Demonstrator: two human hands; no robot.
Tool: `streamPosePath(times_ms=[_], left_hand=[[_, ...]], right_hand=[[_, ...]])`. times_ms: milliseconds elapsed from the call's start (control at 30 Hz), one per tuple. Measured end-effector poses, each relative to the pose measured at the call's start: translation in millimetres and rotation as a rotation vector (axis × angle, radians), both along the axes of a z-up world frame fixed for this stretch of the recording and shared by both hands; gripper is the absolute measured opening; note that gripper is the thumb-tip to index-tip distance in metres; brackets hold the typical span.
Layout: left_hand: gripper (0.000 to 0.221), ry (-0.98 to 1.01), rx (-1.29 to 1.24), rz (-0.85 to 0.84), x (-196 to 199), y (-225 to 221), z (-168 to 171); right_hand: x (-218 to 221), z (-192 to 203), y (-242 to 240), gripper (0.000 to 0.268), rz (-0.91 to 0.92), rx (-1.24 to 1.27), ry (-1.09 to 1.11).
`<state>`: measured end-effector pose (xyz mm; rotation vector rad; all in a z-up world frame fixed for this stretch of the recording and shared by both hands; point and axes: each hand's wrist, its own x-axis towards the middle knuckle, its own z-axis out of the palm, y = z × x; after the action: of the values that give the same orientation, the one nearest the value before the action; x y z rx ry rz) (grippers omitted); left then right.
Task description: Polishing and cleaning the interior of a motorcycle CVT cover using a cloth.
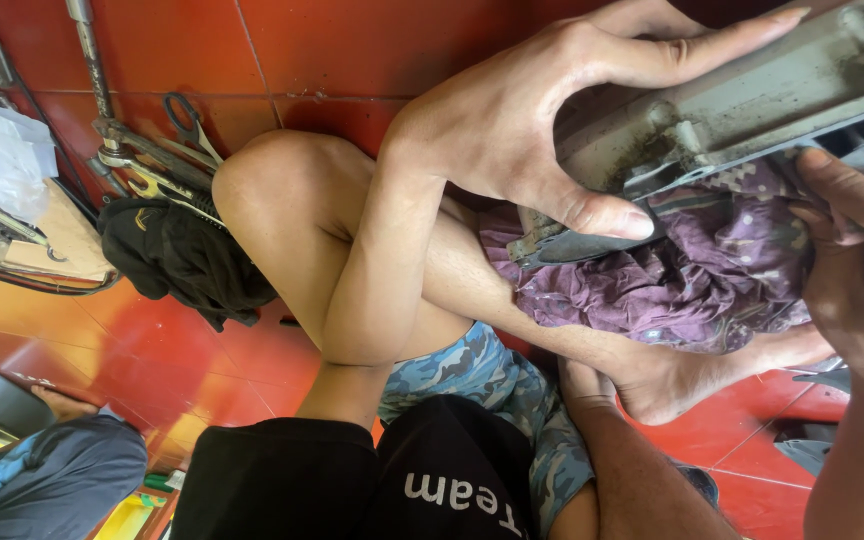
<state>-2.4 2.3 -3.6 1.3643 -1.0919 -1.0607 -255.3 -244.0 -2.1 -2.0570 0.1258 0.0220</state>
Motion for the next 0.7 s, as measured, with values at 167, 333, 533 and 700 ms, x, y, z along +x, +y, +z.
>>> streamPosePath(times_ms=[167, 333, 533, 700], left_hand=[[0.101, 0.033, -0.010, 0.000, 2, -3, 8], [0.103, 0.021, -0.002, -0.005, 1, -1, 3], [0.105, 0.051, -0.004, 0.004, 0, -1, -1], [0.102, 0.032, -0.011, 0.004, 1, -1, 0]], right_hand=[[11, 8, 4, 0.022, 0.024, -0.059, 0.048], [5, 8, 8, 0.024, -0.026, -0.029, 0.076], [-2, 17, 15, 0.026, -0.023, -0.109, 0.006], [7, 25, 22, 0.029, -0.009, -0.206, 0.076]])
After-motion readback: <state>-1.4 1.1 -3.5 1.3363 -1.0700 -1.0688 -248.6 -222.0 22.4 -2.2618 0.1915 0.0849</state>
